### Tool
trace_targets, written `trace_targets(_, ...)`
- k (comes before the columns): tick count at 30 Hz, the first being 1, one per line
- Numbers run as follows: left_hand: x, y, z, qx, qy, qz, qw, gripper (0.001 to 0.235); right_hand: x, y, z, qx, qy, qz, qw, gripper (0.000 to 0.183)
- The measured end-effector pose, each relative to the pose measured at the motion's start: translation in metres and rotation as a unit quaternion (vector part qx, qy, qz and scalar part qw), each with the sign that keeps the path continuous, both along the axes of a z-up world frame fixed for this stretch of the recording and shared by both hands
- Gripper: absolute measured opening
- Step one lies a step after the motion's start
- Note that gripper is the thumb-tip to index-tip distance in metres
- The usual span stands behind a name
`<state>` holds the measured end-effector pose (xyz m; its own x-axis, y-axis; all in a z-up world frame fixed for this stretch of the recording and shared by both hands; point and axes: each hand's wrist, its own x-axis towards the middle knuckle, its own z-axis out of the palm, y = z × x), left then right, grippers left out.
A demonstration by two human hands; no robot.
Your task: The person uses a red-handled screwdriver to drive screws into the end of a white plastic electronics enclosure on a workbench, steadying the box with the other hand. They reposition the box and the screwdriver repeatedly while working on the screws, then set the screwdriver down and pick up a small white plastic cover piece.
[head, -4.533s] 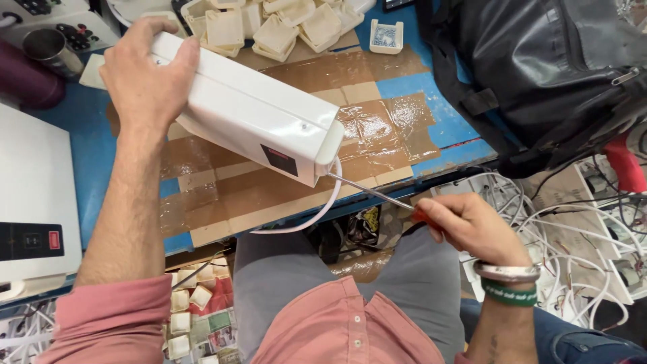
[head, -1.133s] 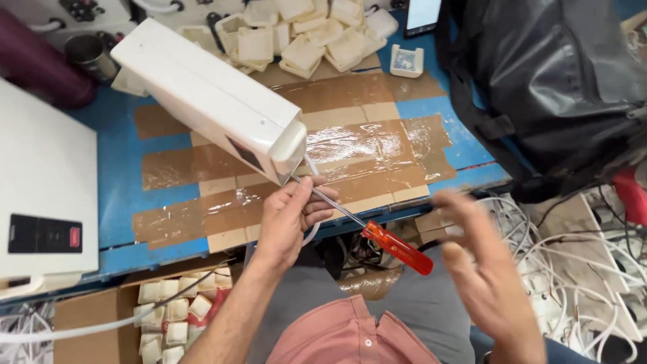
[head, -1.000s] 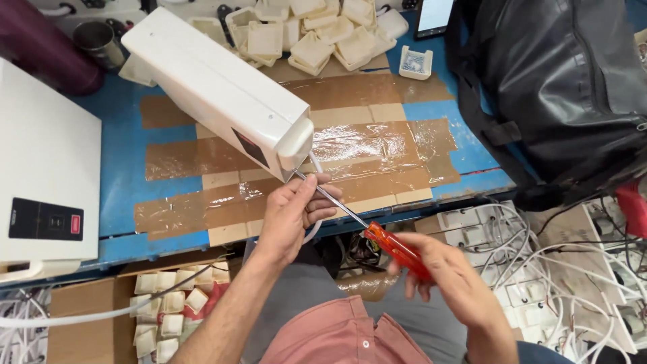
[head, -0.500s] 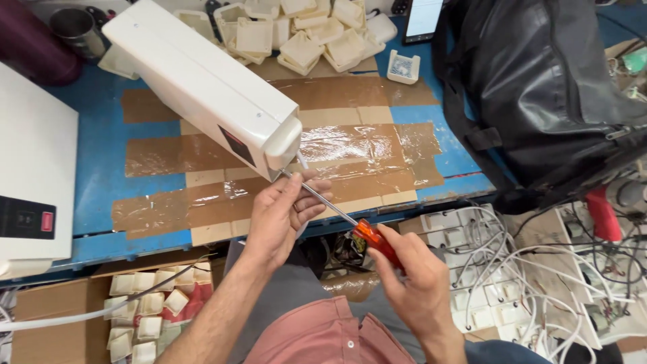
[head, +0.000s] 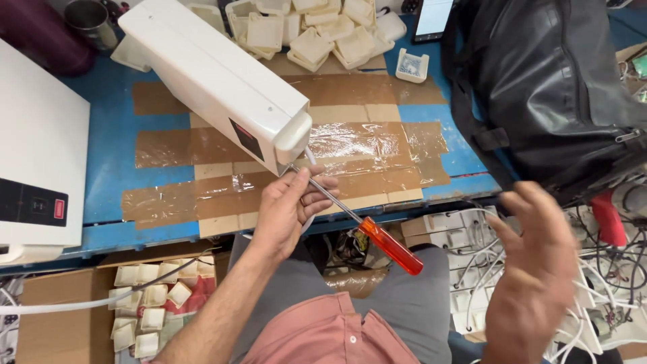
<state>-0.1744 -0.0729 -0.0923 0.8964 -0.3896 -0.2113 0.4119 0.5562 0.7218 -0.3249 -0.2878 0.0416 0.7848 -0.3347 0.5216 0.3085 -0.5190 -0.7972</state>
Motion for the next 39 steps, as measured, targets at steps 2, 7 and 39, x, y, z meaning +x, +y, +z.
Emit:
trace_targets(2, -0.001, -0.001, 0.001, 0.002, 0.000, 0.000, 1.000, 0.039, 0.001, -0.008, -0.018, -0.042, 0.080, -0.020, 0.996, 0.070)
trace_targets(7, 0.001, 0.003, 0.000, -0.011, -0.001, -0.012, 1.000, 0.040, 0.011, -0.024, -0.096, 0.159, 0.416, 0.188, 0.875, 0.047)
trace_targets(39, -0.003, 0.004, 0.003, 0.020, -0.009, 0.012, 1.000, 0.038, 0.019, 0.025, -0.081, -0.096, 0.231, 0.029, 0.968, 0.029)
